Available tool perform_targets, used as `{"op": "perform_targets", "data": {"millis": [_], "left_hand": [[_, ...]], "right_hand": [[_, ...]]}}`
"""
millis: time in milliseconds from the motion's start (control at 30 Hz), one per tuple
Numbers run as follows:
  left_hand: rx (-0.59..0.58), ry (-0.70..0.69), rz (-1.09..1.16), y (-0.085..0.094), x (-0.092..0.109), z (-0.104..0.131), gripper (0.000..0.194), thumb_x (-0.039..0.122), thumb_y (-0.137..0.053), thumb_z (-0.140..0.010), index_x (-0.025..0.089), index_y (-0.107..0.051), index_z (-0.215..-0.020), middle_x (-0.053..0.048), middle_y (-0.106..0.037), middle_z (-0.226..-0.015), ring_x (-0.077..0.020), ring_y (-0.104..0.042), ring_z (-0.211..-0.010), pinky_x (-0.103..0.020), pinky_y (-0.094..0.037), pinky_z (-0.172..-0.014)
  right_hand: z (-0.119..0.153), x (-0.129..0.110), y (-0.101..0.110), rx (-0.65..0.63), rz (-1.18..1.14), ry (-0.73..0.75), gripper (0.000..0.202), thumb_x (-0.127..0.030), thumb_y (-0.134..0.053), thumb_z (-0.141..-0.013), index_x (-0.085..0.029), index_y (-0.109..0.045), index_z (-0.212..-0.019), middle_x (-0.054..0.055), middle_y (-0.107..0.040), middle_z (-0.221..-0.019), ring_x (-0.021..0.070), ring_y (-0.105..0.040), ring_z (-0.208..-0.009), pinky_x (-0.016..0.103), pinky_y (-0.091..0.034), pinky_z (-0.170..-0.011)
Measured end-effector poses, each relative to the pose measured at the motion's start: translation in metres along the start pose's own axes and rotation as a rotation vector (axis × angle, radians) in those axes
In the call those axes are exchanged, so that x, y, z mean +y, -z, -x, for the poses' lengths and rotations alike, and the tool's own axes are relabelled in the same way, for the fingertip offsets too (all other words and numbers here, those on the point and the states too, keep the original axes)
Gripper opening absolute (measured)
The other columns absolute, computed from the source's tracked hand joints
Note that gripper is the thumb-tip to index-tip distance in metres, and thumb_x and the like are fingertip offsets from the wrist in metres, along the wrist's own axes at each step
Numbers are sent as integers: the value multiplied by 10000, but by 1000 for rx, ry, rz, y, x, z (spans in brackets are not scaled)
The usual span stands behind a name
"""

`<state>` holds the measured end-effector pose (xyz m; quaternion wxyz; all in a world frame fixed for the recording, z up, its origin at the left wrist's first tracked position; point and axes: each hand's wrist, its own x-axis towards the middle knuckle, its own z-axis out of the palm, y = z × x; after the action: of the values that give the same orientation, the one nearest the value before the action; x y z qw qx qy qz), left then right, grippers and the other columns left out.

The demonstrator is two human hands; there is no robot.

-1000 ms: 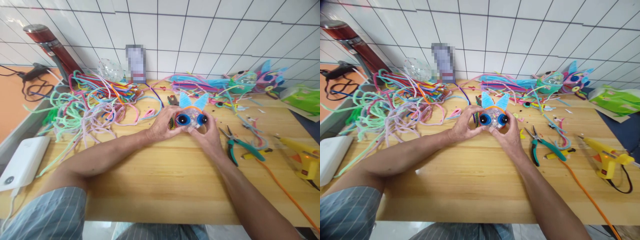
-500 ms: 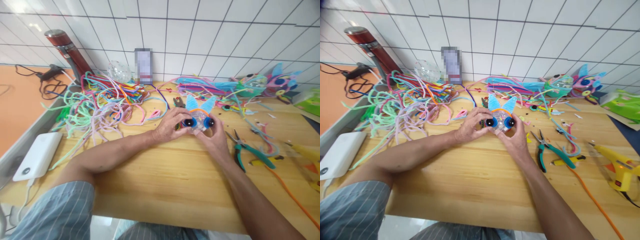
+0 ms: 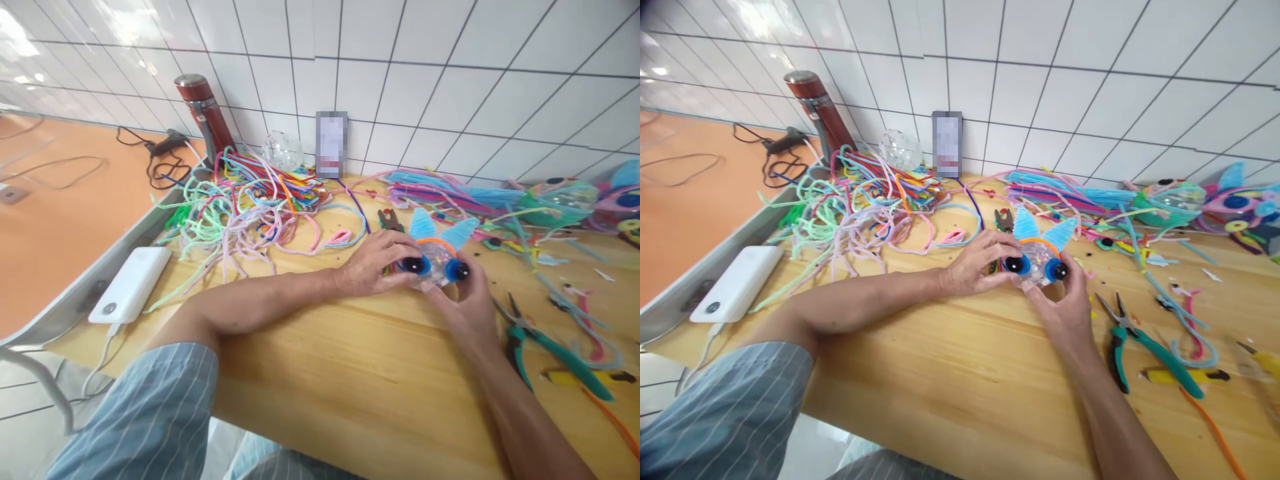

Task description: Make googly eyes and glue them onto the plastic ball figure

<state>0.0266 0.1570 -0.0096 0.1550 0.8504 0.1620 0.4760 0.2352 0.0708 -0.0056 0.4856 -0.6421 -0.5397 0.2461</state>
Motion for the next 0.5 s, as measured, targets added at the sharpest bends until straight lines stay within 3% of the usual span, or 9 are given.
{"op": "perform_targets", "data": {"millis": [167,300,500], "left_hand": [[-7,44,-6,-3,-1,0,495,564,-657,-978,159,-688,-1261,-184,-699,-1260,-269,-652,-1219,-437,-504,-1056],[-40,23,-23,-4,-3,0,472,529,-614,-1015,128,-715,-1244,-191,-700,-1256,-258,-649,-1232,-419,-494,-1070],[-129,126,-45,-4,-1,-4,444,524,-629,-1010,174,-733,-1262,-163,-707,-1300,-249,-644,-1264,-431,-495,-1103]], "right_hand": [[-2,0,-2,14,-47,-37,960,-558,-871,-648,-214,-511,-1469,174,-576,-1525,364,-565,-1424,568,-396,-1238],[-2,-6,-3,26,-76,-79,958,-521,-892,-608,-230,-524,-1444,177,-581,-1519,379,-555,-1437,572,-388,-1242],[-2,-6,0,22,-39,-104,987,-522,-902,-584,-242,-524,-1452,194,-605,-1496,402,-572,-1420,597,-382,-1235]]}}
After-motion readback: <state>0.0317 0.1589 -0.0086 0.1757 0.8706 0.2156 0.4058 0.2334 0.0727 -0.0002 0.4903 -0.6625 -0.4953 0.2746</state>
